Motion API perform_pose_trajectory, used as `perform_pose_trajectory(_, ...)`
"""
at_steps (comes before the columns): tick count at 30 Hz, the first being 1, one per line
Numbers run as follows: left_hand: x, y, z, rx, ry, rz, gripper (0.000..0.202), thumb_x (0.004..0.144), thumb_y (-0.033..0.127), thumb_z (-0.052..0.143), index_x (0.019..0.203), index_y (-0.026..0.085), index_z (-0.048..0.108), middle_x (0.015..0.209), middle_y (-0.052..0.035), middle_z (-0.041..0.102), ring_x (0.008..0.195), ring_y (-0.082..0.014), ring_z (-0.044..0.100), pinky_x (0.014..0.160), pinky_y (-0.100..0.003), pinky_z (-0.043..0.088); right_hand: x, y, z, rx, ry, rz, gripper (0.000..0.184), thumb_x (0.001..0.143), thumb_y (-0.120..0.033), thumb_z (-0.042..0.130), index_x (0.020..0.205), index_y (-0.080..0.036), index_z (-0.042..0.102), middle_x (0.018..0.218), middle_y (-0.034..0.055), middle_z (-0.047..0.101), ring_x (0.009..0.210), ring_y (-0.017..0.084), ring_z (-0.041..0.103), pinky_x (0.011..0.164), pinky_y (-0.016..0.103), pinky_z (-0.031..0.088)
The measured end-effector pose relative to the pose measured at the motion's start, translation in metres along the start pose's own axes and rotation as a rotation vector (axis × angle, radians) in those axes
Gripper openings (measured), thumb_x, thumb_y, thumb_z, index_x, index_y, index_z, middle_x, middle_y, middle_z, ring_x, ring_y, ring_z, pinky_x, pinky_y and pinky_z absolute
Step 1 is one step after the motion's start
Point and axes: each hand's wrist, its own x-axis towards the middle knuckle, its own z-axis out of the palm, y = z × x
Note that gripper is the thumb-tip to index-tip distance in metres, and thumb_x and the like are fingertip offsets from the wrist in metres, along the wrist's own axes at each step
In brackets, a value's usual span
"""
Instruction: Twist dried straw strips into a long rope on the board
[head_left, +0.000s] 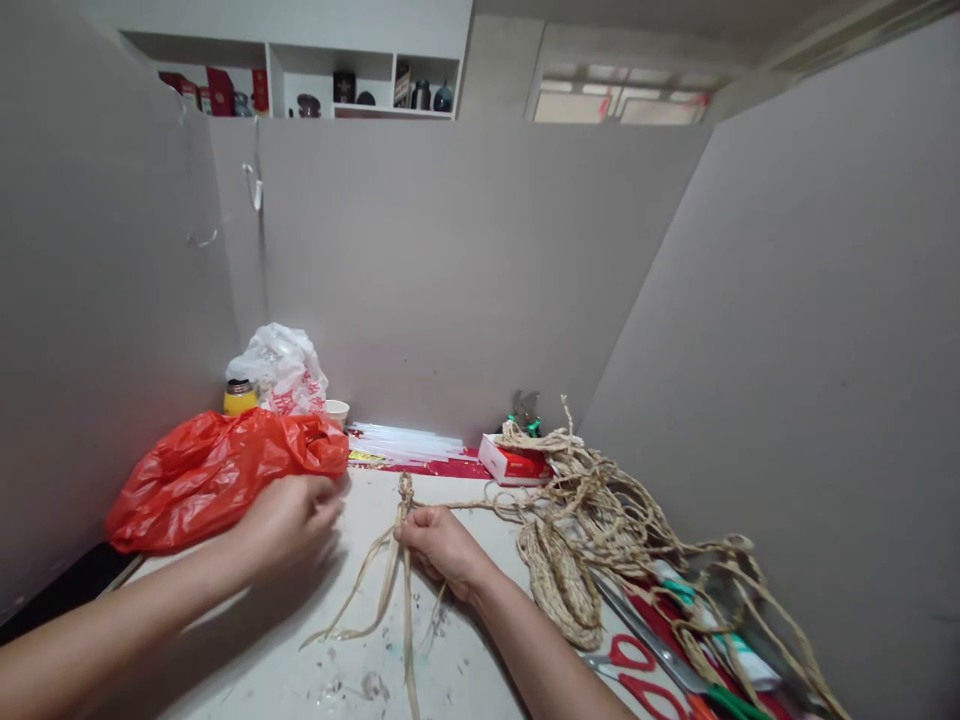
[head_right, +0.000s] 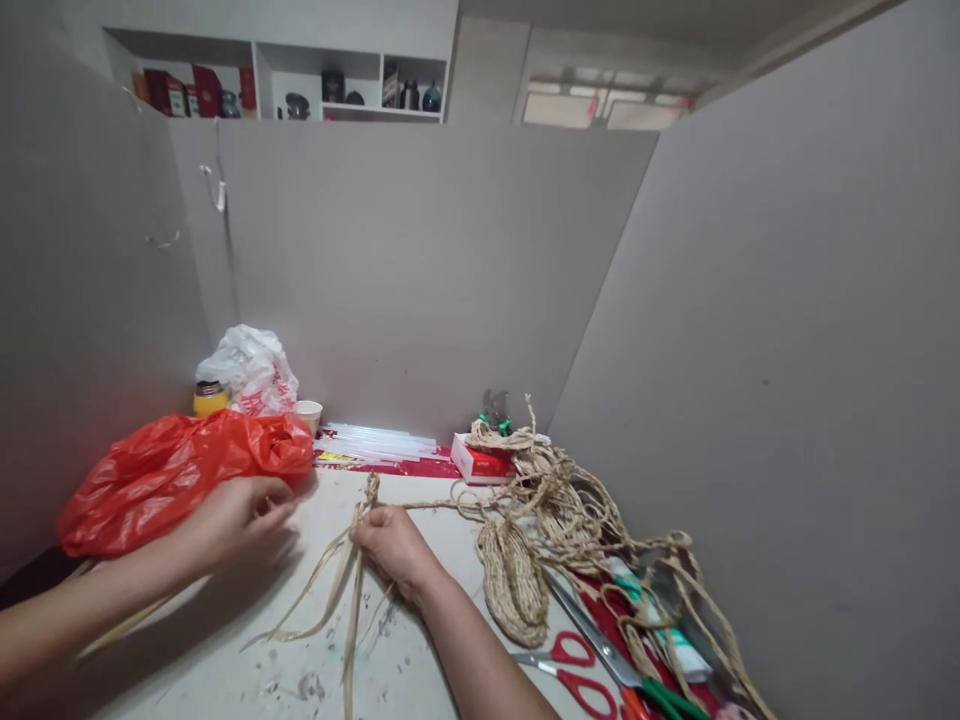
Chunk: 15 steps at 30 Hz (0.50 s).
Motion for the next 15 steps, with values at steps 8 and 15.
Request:
perform_pose_trajectory(8,0.030,-0.008,0.090,-0.211,-0.187,-0.025,0.024,0.062,0.036,0.065,0.055,0.014,0.059,0.047,0.0013,0.053,0.046,-0.0108,0.045,0.047,-0.022,0.030,0.000,0.002,-0.001,0.042,-0.035,-0.046,0.024,0.067,-0.028,0.062,0.054,-0.018,0.045,0.035,-0.0118,0.030,0.031,0.003,0.016,0.035,0.022,0.007)
perform_pose_trajectory(15,0.027,-0.014,0.097,-0.544,-0.281,-0.265,0.031,0.056,0.042,0.072,0.060,0.014,0.058,0.045,0.0032,0.050,0.042,-0.0080,0.043,0.046,-0.022,0.035,-0.001,-0.001,-0.005,0.016,0.004,-0.043,0.030,0.067,-0.032,0.065,0.053,-0.018,0.043,0.038,-0.0109,0.032,0.033,0.002,0.019,0.037,0.022,0.010)
